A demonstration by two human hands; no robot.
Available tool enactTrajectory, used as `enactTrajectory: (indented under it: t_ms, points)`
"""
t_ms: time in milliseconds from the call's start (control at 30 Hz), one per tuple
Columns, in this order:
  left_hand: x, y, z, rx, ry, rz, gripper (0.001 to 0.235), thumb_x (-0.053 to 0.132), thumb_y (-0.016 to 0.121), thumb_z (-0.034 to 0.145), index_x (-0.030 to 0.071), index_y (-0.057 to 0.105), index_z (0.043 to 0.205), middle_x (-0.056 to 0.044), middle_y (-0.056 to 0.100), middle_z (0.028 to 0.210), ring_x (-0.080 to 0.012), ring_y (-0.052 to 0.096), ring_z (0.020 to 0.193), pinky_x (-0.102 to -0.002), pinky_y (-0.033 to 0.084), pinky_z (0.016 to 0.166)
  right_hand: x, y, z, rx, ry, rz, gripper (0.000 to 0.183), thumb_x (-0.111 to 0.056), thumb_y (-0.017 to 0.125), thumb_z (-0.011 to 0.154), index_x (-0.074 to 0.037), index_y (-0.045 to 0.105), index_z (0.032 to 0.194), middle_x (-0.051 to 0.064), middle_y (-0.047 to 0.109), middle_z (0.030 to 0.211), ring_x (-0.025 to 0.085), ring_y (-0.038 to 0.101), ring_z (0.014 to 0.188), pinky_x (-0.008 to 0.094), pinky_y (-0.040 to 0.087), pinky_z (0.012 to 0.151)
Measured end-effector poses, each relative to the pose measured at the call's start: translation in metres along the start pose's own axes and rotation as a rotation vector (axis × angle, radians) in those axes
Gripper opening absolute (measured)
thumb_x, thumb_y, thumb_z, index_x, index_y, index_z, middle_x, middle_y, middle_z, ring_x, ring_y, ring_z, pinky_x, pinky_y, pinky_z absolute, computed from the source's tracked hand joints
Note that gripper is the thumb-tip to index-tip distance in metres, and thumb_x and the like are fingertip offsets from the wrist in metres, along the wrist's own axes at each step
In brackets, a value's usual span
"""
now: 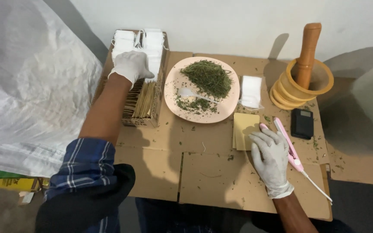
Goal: Sealing small paper envelopes containing dried herbs using a handheld heat sealer
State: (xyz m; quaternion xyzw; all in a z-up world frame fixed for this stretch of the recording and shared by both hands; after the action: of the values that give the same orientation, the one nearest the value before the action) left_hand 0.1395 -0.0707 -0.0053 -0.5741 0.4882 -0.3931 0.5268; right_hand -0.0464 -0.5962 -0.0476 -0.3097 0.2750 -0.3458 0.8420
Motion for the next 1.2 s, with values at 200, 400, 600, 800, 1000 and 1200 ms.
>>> enactTrajectory:
  t_ms: [200, 400, 600, 800, 1000, 1200]
  points:
    - [0.005, -0.005, -0.005, -0.009, 0.009, -0.063, 0.040, 0.046, 0.083, 0.086, 0.021, 0.089, 0.117, -0.021, 0.083, 0.132, -0.0460, 0.074, 0.130, -0.060, 0.058, 0.110, -0.001, -0.001, 0.001, 0.004, 0.012, 0.015, 0.024, -0.021, 0.077, 0.106, -0.030, 0.082, 0.127, -0.012, 0.080, 0.136, 0.016, 0.062, 0.139, 0.041, 0.035, 0.136]
    - [-0.015, 0.019, 0.026, 0.038, 0.027, -0.142, 0.035, 0.036, 0.078, 0.090, 0.022, 0.084, 0.122, -0.017, 0.082, 0.129, -0.0425, 0.073, 0.131, -0.058, 0.059, 0.111, 0.000, 0.000, 0.001, 0.008, 0.010, 0.015, 0.023, -0.022, 0.077, 0.106, -0.030, 0.082, 0.128, -0.013, 0.079, 0.136, 0.016, 0.062, 0.139, 0.042, 0.036, 0.135]
    - [-0.018, -0.001, 0.015, 0.107, 0.129, -0.282, 0.038, 0.029, 0.082, 0.088, 0.022, 0.080, 0.125, -0.010, 0.084, 0.119, -0.0393, 0.074, 0.128, -0.056, 0.057, 0.113, 0.003, 0.001, 0.002, 0.004, 0.020, 0.024, 0.024, -0.022, 0.077, 0.105, -0.031, 0.082, 0.128, -0.014, 0.079, 0.135, 0.015, 0.061, 0.139, 0.040, 0.036, 0.134]
    - [-0.022, -0.028, -0.006, 0.213, 0.200, -0.294, 0.019, 0.028, 0.078, 0.096, 0.020, 0.085, 0.112, -0.015, 0.085, 0.116, -0.0424, 0.076, 0.122, -0.057, 0.057, 0.109, -0.001, -0.002, 0.003, 0.000, 0.020, 0.017, 0.024, -0.023, 0.076, 0.106, -0.031, 0.082, 0.128, -0.014, 0.079, 0.135, 0.014, 0.061, 0.139, 0.040, 0.037, 0.134]
    - [-0.025, -0.072, -0.036, 0.210, 0.144, -0.482, 0.017, 0.022, 0.068, 0.109, 0.027, 0.078, 0.122, 0.002, 0.071, 0.109, -0.0193, 0.062, 0.092, -0.041, 0.051, 0.081, -0.025, -0.018, 0.014, 0.048, -0.141, 0.020, 0.021, -0.008, 0.069, 0.112, -0.013, 0.079, 0.129, 0.000, 0.077, 0.135, 0.027, 0.065, 0.145, 0.046, 0.042, 0.126]
    - [-0.008, -0.115, -0.072, 0.339, 0.395, -0.652, 0.023, 0.021, 0.067, 0.109, 0.023, 0.078, 0.129, 0.008, 0.066, 0.097, -0.0125, 0.061, 0.091, -0.034, 0.051, 0.090, -0.031, -0.026, 0.020, 0.066, -0.178, 0.076, 0.021, -0.005, 0.066, 0.112, -0.008, 0.077, 0.129, 0.005, 0.076, 0.133, 0.032, 0.068, 0.143, 0.047, 0.047, 0.121]
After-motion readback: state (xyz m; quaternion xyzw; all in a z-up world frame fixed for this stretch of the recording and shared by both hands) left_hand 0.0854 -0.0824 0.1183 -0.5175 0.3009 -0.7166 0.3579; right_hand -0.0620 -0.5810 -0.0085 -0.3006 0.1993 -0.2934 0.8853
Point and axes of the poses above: each hand's wrist, its own z-axis towards the middle knuckle, its own y-axis out of the palm, x = y × z, the point moved 7 cm from there along z, towards the middle knuckle
